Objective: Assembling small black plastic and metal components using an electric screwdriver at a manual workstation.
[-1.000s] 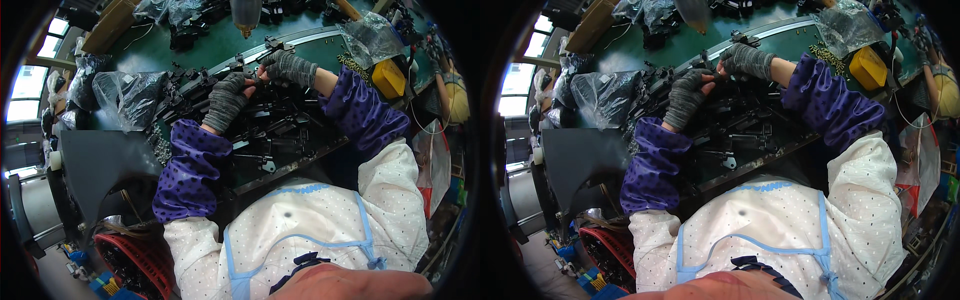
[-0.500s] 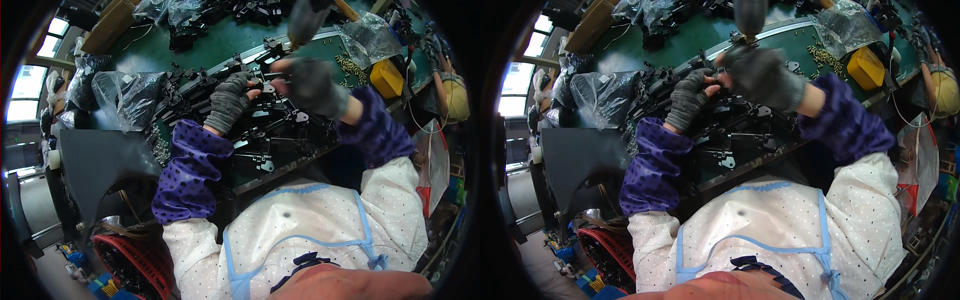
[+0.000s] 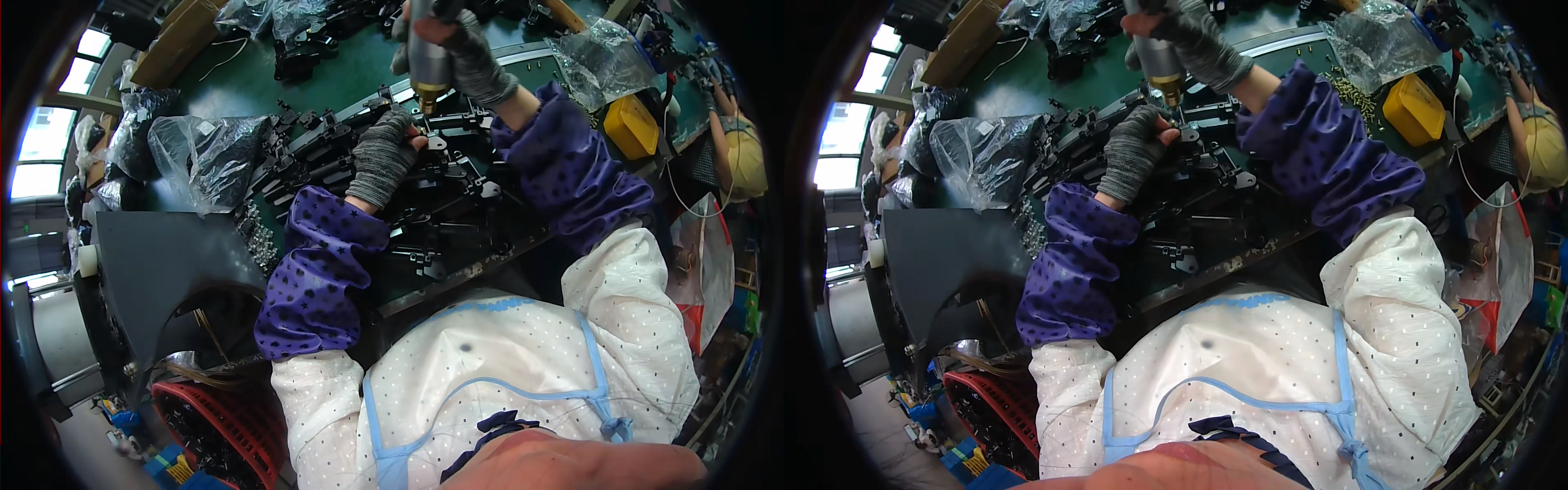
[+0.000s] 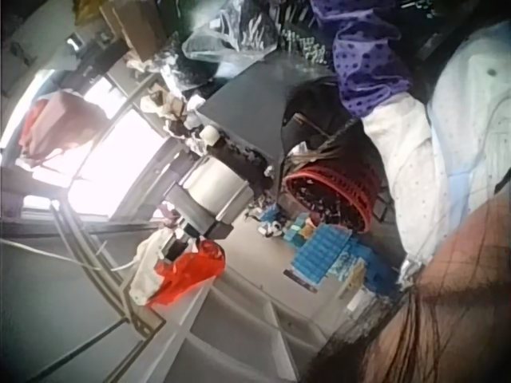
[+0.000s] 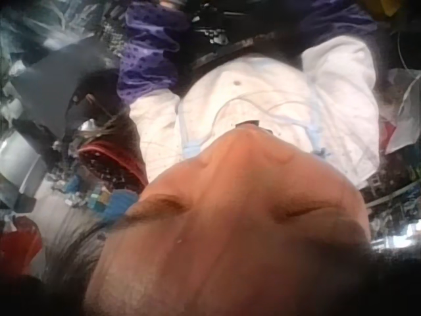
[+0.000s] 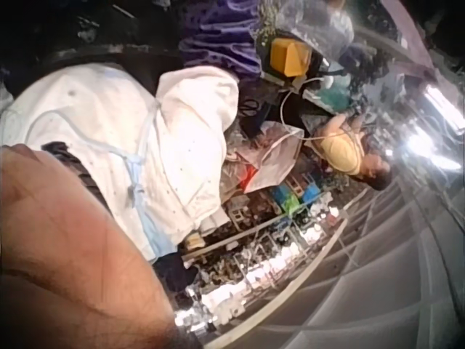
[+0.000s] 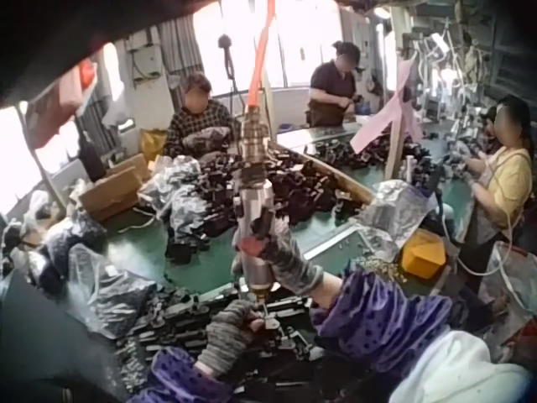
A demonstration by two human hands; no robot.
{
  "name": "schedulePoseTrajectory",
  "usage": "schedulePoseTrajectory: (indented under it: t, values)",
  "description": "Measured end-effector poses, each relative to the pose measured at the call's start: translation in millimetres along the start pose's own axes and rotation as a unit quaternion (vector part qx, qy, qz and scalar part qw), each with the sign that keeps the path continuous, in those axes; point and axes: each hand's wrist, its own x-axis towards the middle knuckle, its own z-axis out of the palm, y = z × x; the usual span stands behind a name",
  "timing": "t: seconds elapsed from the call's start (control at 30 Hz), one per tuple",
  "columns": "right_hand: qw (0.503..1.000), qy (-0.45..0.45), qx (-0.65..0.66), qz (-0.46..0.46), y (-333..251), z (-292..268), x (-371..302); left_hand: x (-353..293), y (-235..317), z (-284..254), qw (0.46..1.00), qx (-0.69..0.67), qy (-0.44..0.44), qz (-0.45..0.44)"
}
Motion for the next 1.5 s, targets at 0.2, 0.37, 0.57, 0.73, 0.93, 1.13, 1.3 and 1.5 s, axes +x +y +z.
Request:
schedulePoseTrajectory:
  t: [0.2,0.37,0.57,0.73,0.93,1.13,1.3,1.5]
  values:
    - [0.993,-0.013,-0.108,0.043,10,-2,-4,1,-5,4,0.999,-0.012,0.025,0.037]
    - [0.991,-0.013,-0.127,0.04,0,-1,-8,0,-3,3,0.999,0.002,0.026,0.032]
    - [0.994,-0.039,-0.079,0.07,-12,4,-14,-1,-3,4,0.999,0.0,0.03,0.03]
    - [0.991,-0.037,-0.102,0.078,-5,-1,-10,0,-7,6,0.999,0.003,0.023,0.027]
    - [0.99,0.004,-0.138,0.037,7,-2,-7,1,-6,7,0.999,0.015,0.029,0.041]
    - [0.993,0.003,-0.098,0.063,15,-4,-6,0,-5,7,0.998,0.012,0.045,0.053]
    - [0.99,-0.053,-0.065,0.112,17,-8,5,0,-7,7,0.994,0.026,0.061,0.089]
    - [0.975,-0.079,-0.134,0.157,25,-19,9,1,-6,8,0.992,0.045,0.068,0.1]
